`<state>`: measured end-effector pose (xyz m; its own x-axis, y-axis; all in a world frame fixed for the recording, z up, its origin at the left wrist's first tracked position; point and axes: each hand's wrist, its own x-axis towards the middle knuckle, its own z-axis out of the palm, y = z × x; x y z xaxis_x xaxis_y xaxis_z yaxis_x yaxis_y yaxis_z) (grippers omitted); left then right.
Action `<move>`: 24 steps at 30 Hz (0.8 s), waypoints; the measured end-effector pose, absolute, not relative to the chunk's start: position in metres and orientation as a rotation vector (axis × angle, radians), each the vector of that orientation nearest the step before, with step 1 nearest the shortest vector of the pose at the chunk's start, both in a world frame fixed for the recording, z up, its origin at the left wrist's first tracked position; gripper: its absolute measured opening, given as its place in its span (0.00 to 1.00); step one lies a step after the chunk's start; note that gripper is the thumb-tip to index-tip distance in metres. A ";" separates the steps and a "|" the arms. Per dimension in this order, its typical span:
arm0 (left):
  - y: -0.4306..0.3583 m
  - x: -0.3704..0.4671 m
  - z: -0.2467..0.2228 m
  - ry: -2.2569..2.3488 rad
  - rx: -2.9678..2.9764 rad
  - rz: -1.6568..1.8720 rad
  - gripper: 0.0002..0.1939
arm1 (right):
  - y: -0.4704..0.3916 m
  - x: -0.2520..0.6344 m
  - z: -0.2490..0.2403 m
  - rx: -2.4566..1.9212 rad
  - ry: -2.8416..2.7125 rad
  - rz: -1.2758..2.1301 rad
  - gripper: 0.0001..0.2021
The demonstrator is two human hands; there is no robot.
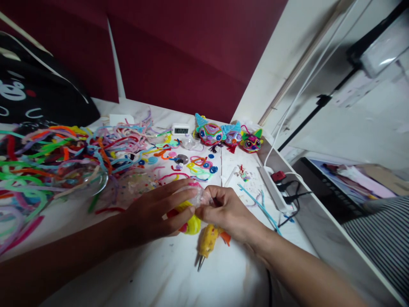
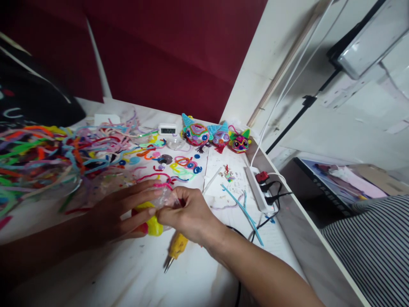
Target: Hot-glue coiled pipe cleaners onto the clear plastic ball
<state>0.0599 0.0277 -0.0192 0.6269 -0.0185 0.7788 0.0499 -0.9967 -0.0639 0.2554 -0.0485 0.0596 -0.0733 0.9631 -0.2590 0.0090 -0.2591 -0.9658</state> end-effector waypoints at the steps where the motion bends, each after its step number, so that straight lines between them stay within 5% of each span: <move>1: 0.028 0.060 -0.020 -0.033 -2.761 -1.324 0.09 | -0.049 0.256 0.060 -1.366 -1.130 1.462 0.08; 13: 0.027 0.061 -0.021 -0.048 -2.772 -1.336 0.11 | -0.050 0.258 0.060 -1.351 -1.133 1.480 0.08; 24: 0.025 0.061 -0.022 -0.029 -2.818 -1.357 0.18 | -0.052 0.265 0.061 -1.339 -1.050 1.592 0.20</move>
